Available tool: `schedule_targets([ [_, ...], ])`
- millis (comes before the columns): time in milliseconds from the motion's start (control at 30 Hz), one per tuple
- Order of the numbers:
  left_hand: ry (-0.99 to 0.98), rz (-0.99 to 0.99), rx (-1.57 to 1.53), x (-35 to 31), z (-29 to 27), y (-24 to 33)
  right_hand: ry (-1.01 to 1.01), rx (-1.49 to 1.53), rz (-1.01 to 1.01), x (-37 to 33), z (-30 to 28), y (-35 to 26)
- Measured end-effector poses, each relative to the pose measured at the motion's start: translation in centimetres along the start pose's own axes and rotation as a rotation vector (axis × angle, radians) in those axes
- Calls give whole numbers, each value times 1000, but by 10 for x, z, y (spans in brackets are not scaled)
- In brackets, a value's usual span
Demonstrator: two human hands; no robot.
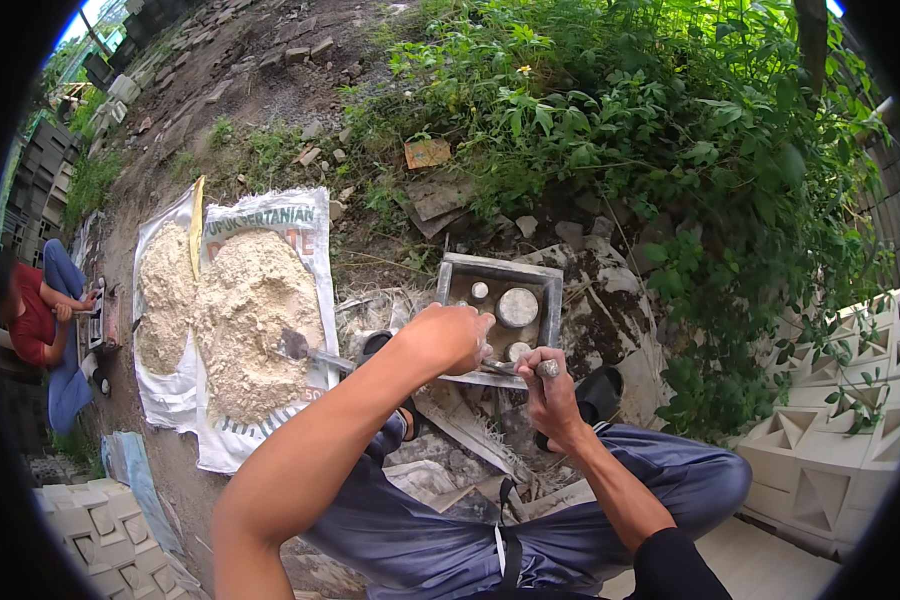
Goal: The person prepares a cement mold by placing small circular cylinders into a square frame, filling the spaces with a white powder using a trowel, and then compacting the mixture by hand.
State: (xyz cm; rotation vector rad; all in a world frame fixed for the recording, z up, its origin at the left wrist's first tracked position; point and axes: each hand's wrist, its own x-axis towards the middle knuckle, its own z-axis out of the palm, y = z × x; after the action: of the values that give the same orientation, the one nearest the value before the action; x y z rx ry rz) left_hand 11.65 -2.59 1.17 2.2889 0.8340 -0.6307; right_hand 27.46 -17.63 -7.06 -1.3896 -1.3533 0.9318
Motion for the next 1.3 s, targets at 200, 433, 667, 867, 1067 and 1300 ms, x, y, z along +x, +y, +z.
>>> schedule_targets([
  [200,174,91,26,3,10,-2,-79,-158,-19,-5,2,4],
  [433,3,-2,38,3,-6,2,135,98,-17,6,-32,-23],
  [667,-46,-8,60,5,-2,8,587,-49,-22,27,-43,-60],
  [867,-47,-21,70,0,-8,13,357,-265,-67,10,-43,21],
  [1067,-45,-50,80,-10,-9,13,269,-193,-48,9,-43,-10],
  [1300,-32,-22,90,-14,-10,20,206,-249,-202,-5,-26,26],
])
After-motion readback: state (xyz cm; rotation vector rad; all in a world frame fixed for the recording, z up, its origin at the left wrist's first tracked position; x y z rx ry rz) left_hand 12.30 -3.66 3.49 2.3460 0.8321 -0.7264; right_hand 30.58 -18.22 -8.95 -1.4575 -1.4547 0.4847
